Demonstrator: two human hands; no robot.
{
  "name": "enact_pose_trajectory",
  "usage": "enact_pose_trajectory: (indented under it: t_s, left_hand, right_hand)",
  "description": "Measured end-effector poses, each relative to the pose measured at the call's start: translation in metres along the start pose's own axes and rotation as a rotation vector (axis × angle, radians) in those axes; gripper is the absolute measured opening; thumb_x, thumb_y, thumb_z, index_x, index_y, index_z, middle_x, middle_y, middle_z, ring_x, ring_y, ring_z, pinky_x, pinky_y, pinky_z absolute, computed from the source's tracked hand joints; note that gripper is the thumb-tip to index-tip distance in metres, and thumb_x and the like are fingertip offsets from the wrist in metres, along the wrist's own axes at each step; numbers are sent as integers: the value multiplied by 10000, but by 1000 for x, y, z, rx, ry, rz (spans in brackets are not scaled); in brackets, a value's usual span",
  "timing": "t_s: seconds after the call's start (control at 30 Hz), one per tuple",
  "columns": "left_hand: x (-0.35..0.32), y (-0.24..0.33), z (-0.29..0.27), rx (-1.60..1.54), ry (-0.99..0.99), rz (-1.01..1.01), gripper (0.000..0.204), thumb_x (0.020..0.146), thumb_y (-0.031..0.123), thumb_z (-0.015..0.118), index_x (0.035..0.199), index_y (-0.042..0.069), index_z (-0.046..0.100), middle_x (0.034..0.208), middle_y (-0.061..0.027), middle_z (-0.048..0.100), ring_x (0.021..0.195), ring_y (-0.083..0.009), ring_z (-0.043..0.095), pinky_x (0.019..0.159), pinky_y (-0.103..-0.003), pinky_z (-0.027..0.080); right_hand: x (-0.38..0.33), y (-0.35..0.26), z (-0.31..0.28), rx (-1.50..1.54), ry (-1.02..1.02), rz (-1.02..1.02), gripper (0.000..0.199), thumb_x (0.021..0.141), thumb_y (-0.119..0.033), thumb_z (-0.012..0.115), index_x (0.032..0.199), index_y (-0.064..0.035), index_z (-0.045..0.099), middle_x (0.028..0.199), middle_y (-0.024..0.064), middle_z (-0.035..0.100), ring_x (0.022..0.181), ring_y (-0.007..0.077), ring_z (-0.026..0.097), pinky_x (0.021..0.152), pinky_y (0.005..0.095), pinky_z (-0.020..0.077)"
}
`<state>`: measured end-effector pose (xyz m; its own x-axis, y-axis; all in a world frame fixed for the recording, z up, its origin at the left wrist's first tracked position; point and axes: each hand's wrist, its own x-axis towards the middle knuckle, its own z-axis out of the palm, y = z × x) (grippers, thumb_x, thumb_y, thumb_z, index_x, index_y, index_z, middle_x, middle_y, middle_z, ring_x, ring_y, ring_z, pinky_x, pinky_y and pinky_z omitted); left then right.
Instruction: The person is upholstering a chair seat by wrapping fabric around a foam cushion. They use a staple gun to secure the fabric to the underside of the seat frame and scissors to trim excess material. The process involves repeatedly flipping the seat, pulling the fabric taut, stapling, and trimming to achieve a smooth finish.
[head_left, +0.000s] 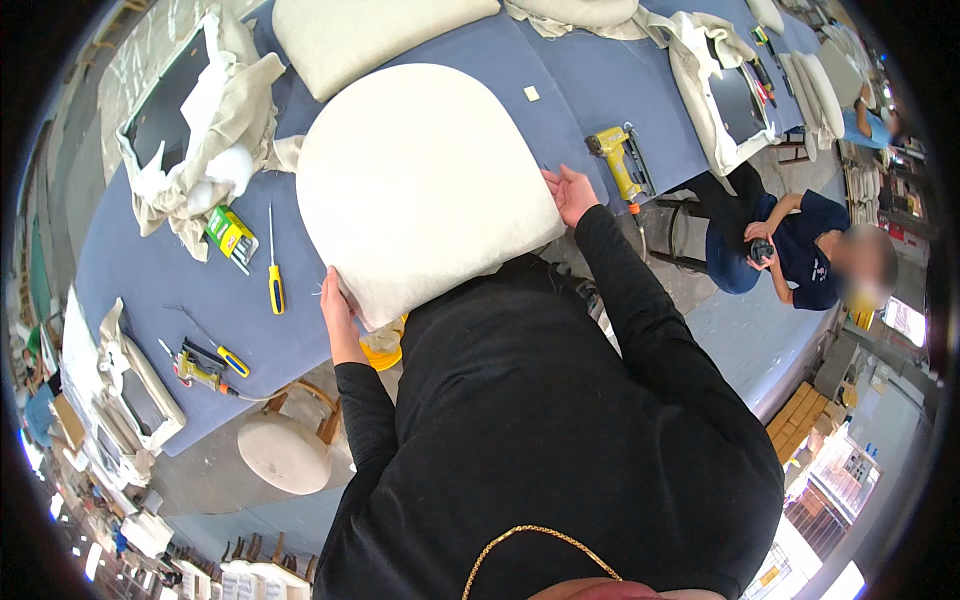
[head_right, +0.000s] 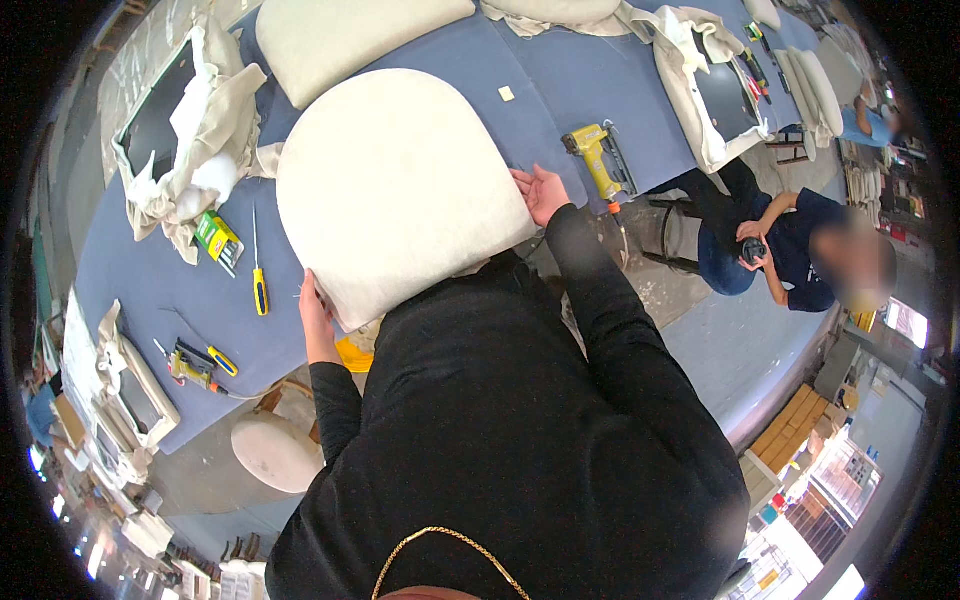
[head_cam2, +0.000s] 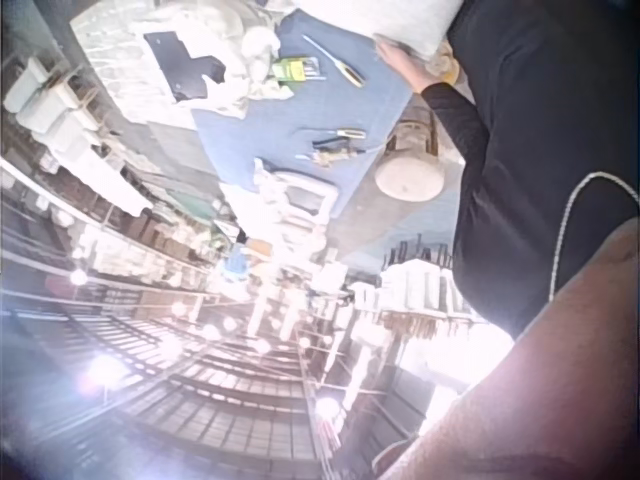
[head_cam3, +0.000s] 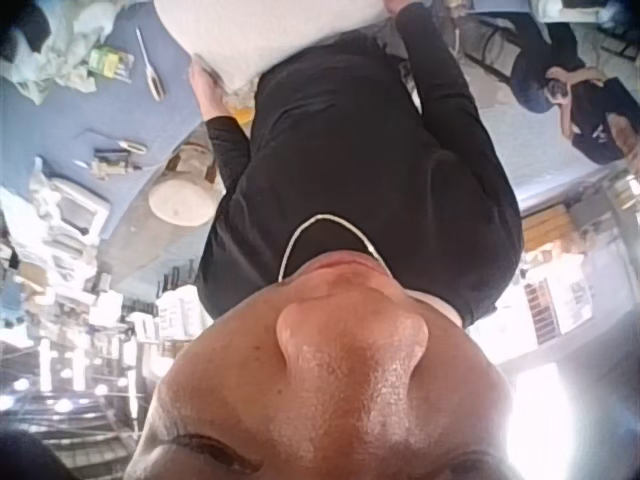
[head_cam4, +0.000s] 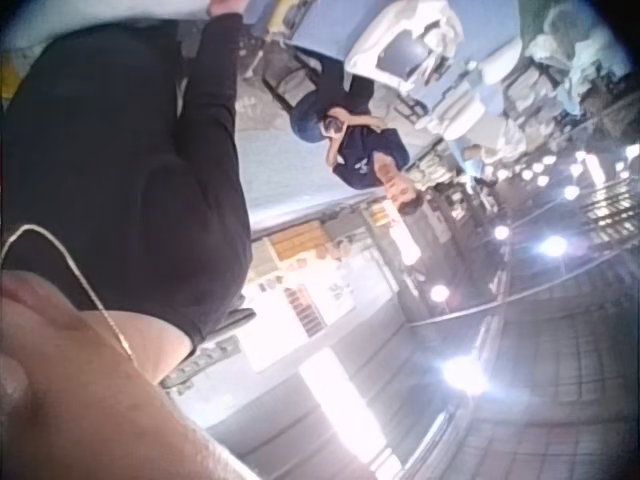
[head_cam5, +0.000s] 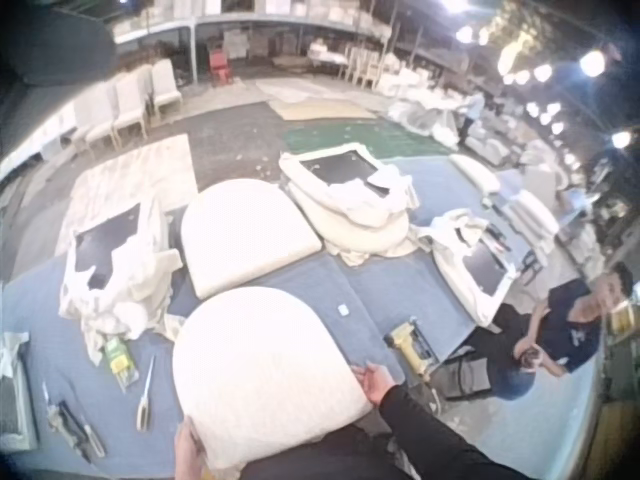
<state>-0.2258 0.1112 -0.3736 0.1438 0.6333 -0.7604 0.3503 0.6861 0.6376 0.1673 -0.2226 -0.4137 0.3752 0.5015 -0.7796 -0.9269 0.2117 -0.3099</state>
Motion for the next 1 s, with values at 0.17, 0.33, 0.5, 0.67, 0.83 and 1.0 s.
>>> enact_pose_trajectory:
  t_s: [0.17,0.33,0.5,0.67,0.83,1.0]
  left_hand:
    - [14,2,-2,-19,-51,-10,758,1067,578,641,1584,31,558,1525,-139,634,1361,-275,610,1110,-415,475]
    - [29,-6,-2,-56,-57,17,781,1069,575,638,1588,-1,538,1554,-159,608,1419,-292,569,1160,-422,454]
    - [33,-12,2,-26,-105,82,733,1107,518,618,1590,-22,510,1520,-184,623,1403,-284,582,1161,-415,462]
    - [4,22,-19,34,-223,353,642,1135,400,620,1599,-24,490,1438,-177,688,1297,-241,664,1111,-378,508]
    - [-48,153,-67,65,-517,514,493,1147,275,578,1554,-3,568,1404,-139,727,1254,-203,703,1054,-365,564]
    - [-9,216,-28,-194,-874,241,579,1079,339,674,1525,-8,548,1217,-214,748,1139,-321,731,967,-429,577]
  right_hand:
    - [-6,3,2,-4,-11,-20,655,1198,-427,292,1495,111,519,1437,239,680,1299,334,689,1155,431,528]
    - [-10,4,12,-175,72,-93,647,1187,-443,339,1529,77,517,1469,224,663,1341,313,639,1188,424,464]
    - [-14,6,28,-365,99,-123,597,1136,-385,532,1641,-72,479,1460,192,673,1280,259,642,1142,380,457]
    - [-71,-24,88,-1035,22,-580,690,1026,-189,722,1667,-125,476,1288,153,766,1115,192,714,1029,343,535]
    - [-196,-91,196,-1296,-212,-880,382,1041,-211,690,1368,-30,766,1235,174,792,1066,197,732,993,362,552]
    - [-264,-103,216,-1087,-424,-1603,460,1037,-370,650,1124,66,769,1009,180,744,937,277,705,897,368,539]
